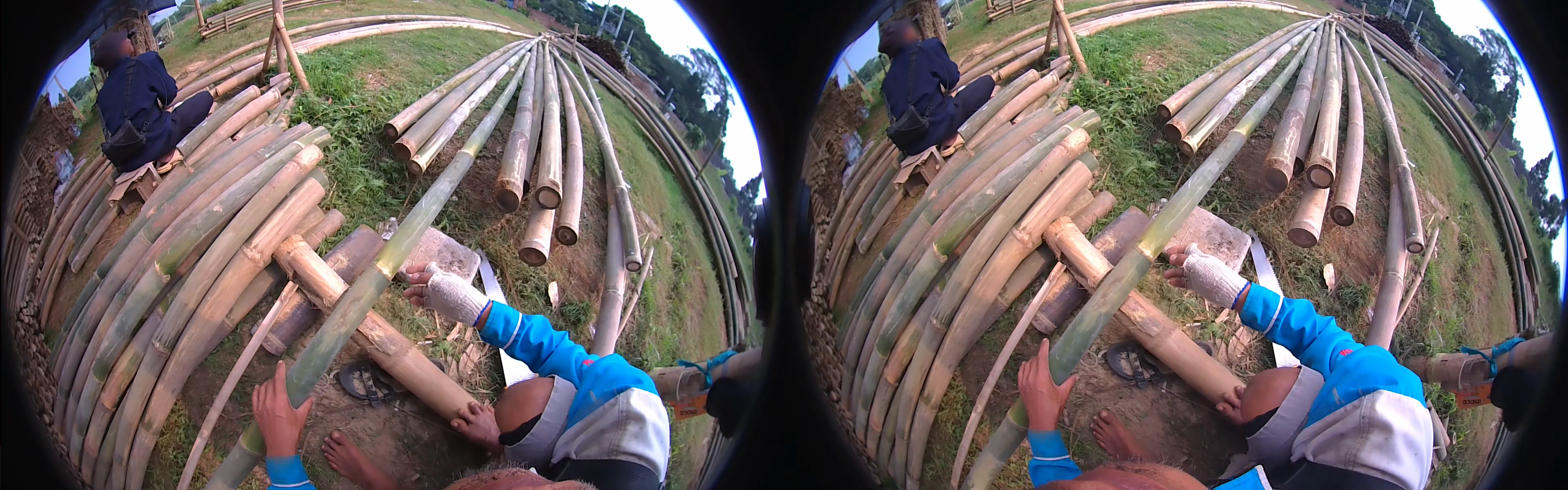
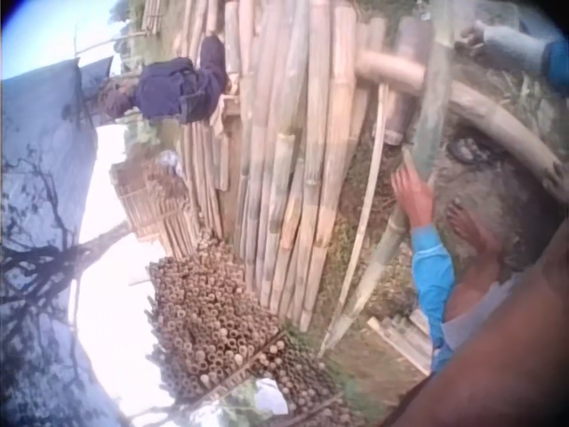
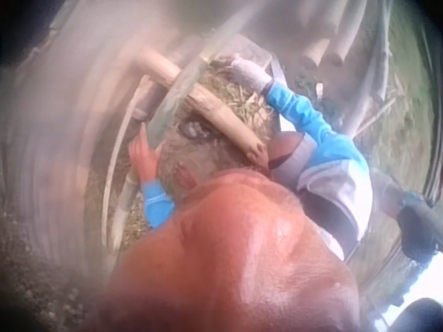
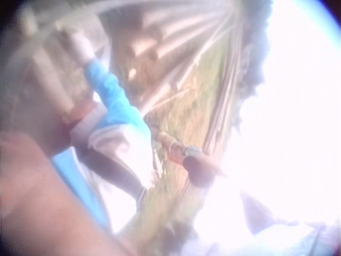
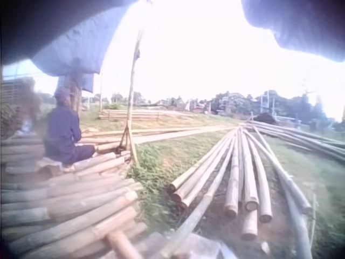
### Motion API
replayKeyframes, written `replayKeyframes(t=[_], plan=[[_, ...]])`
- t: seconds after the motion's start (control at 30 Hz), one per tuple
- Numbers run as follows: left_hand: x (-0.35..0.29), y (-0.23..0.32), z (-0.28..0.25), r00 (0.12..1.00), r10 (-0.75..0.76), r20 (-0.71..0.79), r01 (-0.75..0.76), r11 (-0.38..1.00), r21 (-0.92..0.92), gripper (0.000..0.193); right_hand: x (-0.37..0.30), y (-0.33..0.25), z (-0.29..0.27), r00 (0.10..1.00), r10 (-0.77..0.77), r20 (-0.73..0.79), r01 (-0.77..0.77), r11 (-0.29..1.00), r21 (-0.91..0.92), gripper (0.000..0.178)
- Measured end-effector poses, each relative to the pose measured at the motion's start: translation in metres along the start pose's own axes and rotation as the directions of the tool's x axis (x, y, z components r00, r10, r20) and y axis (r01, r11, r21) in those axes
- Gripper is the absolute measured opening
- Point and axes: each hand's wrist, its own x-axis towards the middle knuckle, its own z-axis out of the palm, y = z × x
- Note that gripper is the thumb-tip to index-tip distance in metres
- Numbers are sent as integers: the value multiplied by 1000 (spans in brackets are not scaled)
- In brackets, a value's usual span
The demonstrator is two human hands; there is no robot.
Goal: The person sits on the ground and uses a hand saw to cut long bamboo poles into shorter sections. They position each pole on a wooden support, saw through it, and then move the cut pieces aside.
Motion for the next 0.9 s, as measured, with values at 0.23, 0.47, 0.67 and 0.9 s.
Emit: replayKeyframes(t=[0.23,0.47,0.67,0.9], plan=[[-5,-5,18,995,70,-72,-67,997,45,85,13,12,-18,1000,-5,9,4,999,43,40],[-50,-48,-4,997,-40,73,35,997,69,88,-1,4,-35,998,-60,14,61,991,-119,42],[-145,-131,-51,913,-393,107,379,916,129,84,-7,-4,-11,983,-49,178,121,898,-423,43],[-214,-261,-46,777,-564,280,584,812,15,87,-27,6,-40,988,-34,150,106,857,-504,45]])
